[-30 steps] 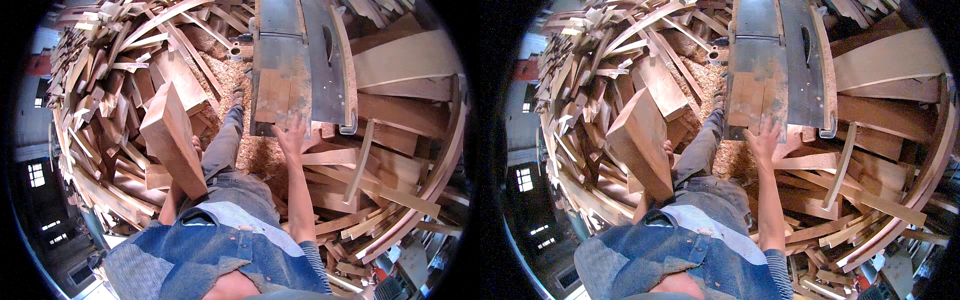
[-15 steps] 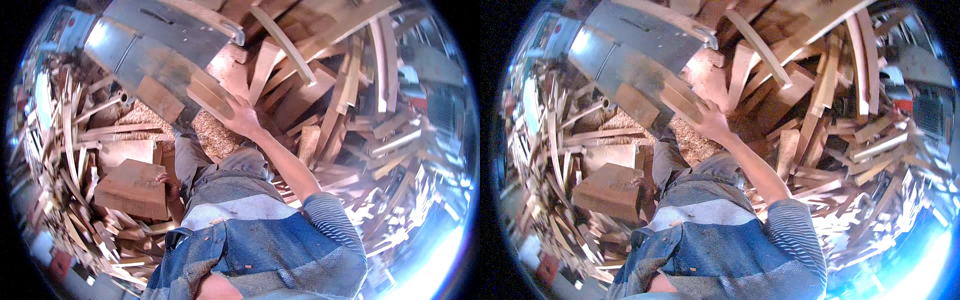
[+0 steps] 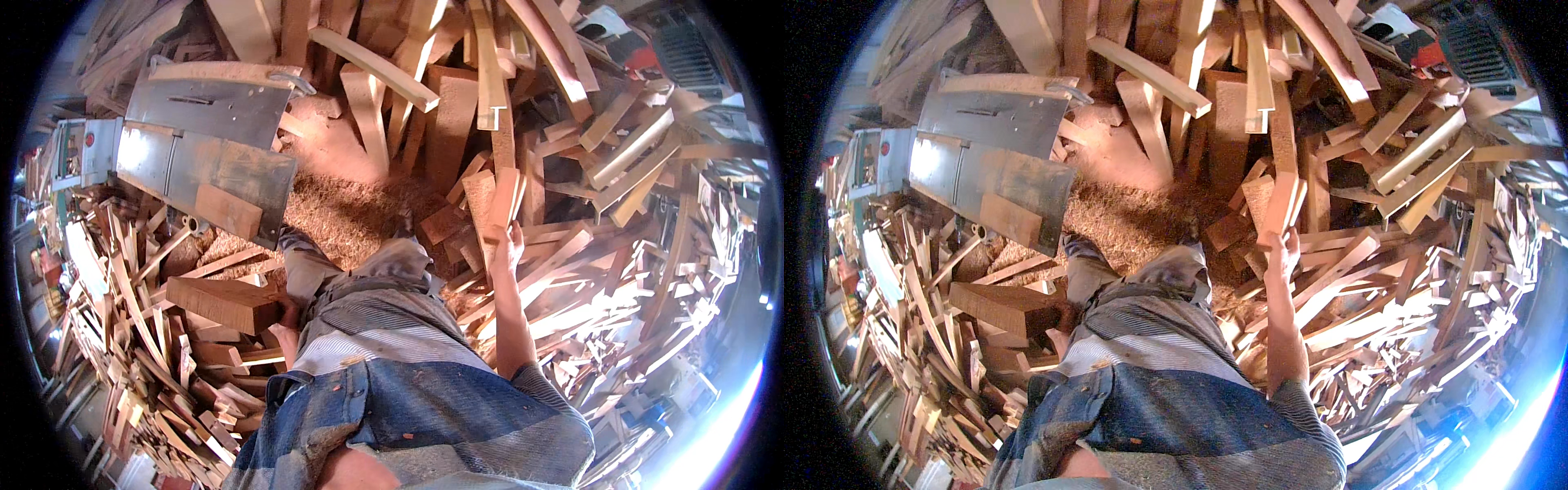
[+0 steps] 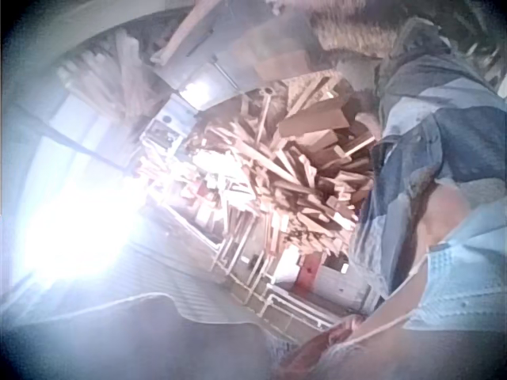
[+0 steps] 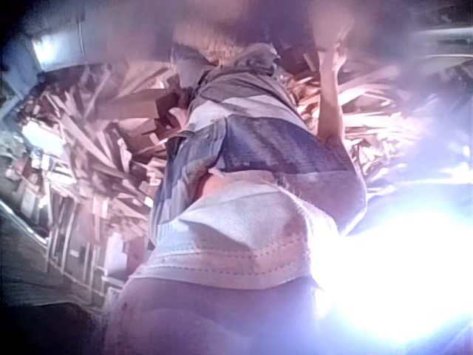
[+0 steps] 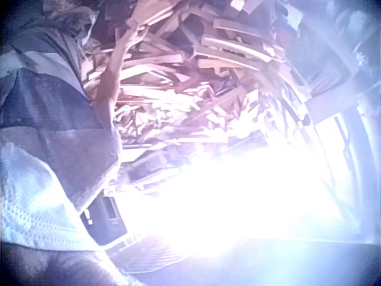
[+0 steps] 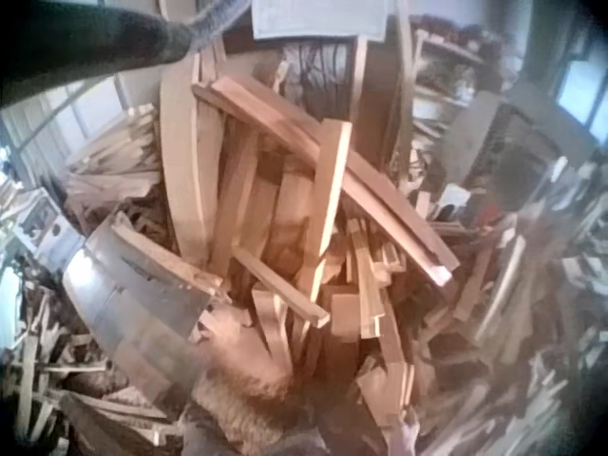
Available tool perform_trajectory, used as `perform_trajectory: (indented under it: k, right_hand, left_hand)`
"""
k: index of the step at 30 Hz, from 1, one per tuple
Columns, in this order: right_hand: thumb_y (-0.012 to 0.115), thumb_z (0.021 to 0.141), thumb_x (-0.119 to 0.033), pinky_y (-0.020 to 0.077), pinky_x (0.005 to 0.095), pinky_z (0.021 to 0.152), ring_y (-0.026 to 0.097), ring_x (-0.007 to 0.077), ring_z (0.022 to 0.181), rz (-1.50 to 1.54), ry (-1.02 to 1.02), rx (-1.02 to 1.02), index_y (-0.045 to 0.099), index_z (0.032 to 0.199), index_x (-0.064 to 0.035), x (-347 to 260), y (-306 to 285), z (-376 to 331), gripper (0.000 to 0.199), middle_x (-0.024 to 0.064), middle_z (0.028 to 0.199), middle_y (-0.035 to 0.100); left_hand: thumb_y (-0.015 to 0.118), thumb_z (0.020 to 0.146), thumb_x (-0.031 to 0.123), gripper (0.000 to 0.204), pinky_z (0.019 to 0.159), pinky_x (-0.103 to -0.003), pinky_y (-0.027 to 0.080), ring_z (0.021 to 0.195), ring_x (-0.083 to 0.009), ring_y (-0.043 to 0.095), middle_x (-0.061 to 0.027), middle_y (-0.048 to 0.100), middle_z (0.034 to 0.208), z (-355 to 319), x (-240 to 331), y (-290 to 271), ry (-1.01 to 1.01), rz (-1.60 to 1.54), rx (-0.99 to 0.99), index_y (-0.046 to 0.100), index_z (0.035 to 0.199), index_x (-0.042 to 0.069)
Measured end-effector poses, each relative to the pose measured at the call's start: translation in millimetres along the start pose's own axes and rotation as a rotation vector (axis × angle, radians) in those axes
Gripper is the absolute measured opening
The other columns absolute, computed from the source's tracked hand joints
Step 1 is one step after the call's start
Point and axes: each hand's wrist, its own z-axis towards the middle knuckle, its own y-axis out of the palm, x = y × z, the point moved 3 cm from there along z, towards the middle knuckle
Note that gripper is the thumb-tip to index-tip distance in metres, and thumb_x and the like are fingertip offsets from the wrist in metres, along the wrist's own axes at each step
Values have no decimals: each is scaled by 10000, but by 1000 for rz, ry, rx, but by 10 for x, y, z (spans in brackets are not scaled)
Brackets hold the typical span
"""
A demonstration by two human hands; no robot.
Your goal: The person uses a table saw to cut several small wood blocks, then picks up a larger wood piece from a pile and measures its thickness using a tape measure before returning to cut more wood blocks on the saw.
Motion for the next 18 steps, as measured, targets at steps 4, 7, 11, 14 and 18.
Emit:
perform_trajectory:
  k: [4,7,11,14,18]
  right_hand:
    - [715,808,-101,521,356,864,631,235,1019,133,50,67,546,1378,31,136,-122,669,609,143,1218,636]
    - [754,772,-164,527,386,903,637,280,1029,50,-32,293,522,1415,28,239,-7,1010,709,161,1235,627]
    - [832,720,-366,565,479,940,636,425,1158,-447,-159,386,440,1521,3,801,178,1339,965,271,1340,592]
    - [842,743,-391,571,572,925,616,462,1147,-725,141,341,248,1594,-104,904,440,1356,1077,321,1342,497]
    - [847,746,-418,536,584,999,528,481,1250,-810,273,237,96,1612,-143,1026,434,1480,1179,337,1454,339]
  left_hand:
    - [455,1058,482,507,961,-486,543,1117,-281,664,-97,680,1209,0,68,51,46,117,27,590,1338,81]
    - [451,1057,491,515,959,-490,545,1116,-286,666,-98,682,1212,-39,129,147,92,192,36,592,1340,85]
    - [446,1055,504,526,957,-496,548,1115,-291,669,-100,684,1215,-120,251,228,166,296,55,595,1343,90]
    - [442,1053,513,534,955,-500,551,1114,-296,671,-101,686,1218,-164,288,247,208,351,68,597,1346,94]
    - [436,1051,526,545,952,-506,554,1112,-301,674,-102,688,1221,-216,258,317,246,398,81,600,1349,99]
